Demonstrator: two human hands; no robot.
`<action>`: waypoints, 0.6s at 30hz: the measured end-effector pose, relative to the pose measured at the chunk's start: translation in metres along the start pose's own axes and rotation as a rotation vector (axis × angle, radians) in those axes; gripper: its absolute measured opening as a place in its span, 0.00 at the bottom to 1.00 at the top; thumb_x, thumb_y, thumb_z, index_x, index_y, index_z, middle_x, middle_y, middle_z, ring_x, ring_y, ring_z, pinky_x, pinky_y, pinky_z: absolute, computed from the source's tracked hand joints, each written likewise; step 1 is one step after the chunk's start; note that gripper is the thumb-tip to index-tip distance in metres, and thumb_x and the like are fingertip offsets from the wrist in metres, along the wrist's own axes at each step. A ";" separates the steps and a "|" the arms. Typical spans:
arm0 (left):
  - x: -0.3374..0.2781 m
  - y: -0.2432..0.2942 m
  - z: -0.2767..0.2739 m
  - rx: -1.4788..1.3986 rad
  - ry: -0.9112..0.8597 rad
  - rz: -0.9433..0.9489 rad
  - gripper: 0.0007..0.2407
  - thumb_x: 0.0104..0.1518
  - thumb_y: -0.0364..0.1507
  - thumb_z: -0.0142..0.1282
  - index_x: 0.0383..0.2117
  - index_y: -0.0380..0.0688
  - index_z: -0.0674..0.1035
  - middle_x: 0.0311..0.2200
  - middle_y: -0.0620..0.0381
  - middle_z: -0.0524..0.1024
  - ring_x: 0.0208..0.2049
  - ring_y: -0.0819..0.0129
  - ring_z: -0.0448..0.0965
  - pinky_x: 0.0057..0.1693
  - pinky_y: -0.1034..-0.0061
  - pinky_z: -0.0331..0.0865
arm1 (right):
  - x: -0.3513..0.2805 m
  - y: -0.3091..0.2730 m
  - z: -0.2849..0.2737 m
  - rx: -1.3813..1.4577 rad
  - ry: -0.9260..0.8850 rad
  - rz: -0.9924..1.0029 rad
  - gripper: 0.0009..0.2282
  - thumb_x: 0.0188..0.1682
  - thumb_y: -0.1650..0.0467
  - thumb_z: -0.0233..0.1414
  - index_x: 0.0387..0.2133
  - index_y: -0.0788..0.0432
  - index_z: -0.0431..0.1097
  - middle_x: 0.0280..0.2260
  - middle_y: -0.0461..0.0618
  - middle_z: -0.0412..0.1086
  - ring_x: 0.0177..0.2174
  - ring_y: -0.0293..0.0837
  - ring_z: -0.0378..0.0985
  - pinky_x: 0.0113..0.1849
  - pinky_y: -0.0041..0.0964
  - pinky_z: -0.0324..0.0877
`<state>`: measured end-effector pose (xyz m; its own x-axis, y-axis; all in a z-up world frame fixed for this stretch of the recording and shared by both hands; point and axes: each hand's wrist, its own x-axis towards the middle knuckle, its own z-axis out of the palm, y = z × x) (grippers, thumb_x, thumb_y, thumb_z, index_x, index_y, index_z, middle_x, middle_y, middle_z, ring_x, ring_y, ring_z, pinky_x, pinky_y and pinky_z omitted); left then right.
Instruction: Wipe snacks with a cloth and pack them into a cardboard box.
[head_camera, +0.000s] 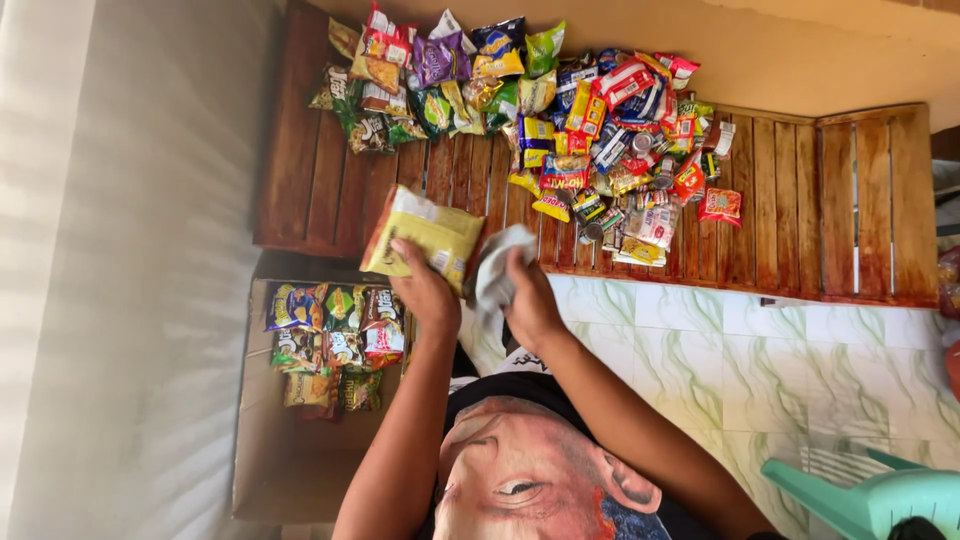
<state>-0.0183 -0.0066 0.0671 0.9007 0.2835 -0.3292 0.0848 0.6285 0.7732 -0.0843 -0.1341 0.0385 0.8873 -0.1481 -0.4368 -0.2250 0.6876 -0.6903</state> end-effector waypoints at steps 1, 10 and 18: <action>-0.004 -0.011 -0.005 0.001 0.001 0.003 0.21 0.63 0.46 0.42 0.40 0.35 0.71 0.32 0.48 0.78 0.30 0.63 0.80 0.39 0.69 0.78 | -0.004 -0.013 0.015 0.001 -0.003 0.001 0.20 0.56 0.59 0.50 0.56 0.58 0.61 0.39 0.47 0.71 0.33 0.41 0.77 0.33 0.39 0.75; -0.032 -0.020 -0.001 0.167 -0.110 0.246 0.18 0.68 0.42 0.44 0.36 0.36 0.74 0.32 0.57 0.76 0.32 0.73 0.73 0.39 0.75 0.69 | 0.006 0.008 0.013 -0.328 0.074 -0.068 0.09 0.57 0.67 0.53 0.41 0.63 0.73 0.36 0.48 0.76 0.32 0.37 0.76 0.34 0.33 0.72; -0.012 -0.015 -0.013 0.117 0.087 0.034 0.24 0.66 0.48 0.44 0.39 0.33 0.77 0.33 0.51 0.80 0.32 0.67 0.79 0.38 0.71 0.73 | -0.023 -0.019 0.038 -1.175 0.099 -0.297 0.10 0.53 0.68 0.55 0.39 0.65 0.70 0.34 0.56 0.76 0.33 0.47 0.80 0.36 0.40 0.72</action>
<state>-0.0356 -0.0104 0.0521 0.8642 0.3676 -0.3436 0.1086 0.5304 0.8407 -0.0851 -0.1164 0.0832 0.9433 -0.2794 -0.1793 -0.2914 -0.4380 -0.8505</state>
